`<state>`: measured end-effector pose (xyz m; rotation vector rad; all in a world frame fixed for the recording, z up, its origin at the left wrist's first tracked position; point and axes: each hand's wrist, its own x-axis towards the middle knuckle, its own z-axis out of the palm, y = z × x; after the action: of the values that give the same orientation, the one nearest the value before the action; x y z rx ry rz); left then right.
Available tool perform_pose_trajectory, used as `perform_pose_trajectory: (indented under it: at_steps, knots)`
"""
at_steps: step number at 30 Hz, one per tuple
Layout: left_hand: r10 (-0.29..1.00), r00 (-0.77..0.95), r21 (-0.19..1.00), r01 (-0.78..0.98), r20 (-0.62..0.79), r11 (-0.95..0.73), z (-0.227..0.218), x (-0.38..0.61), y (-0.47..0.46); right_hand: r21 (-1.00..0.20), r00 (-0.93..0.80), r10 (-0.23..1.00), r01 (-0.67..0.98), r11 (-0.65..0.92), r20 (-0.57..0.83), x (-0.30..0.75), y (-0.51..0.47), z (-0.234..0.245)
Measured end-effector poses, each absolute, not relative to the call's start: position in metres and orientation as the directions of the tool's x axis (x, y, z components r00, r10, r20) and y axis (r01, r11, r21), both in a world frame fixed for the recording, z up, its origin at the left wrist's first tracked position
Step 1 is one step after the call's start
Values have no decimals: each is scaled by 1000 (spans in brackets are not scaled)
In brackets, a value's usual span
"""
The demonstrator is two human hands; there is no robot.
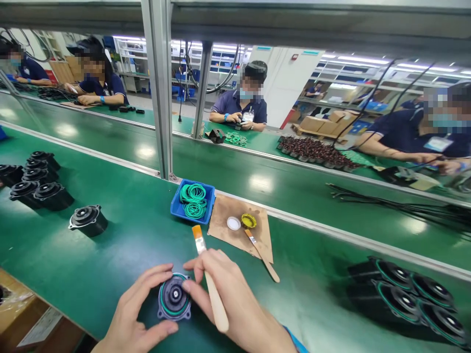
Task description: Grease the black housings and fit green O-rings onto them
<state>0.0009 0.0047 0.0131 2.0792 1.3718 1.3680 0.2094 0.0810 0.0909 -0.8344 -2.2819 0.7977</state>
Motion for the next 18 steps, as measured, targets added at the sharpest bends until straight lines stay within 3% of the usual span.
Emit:
perform_pose_trajectory:
  at_steps: [4,10,18]
  knots:
    - [800,127,600,596,587,-534,14,-3,7,-589,-718,560,258,766,413,217,75,81]
    - [760,144,573,573,634,-586,14,-4,12,-510,-675,498,204,835,544,219,73,55]
    - [641,120,414,671,758,-615,11,5,1,-198,-619,297,224,954,727,221,59,45]
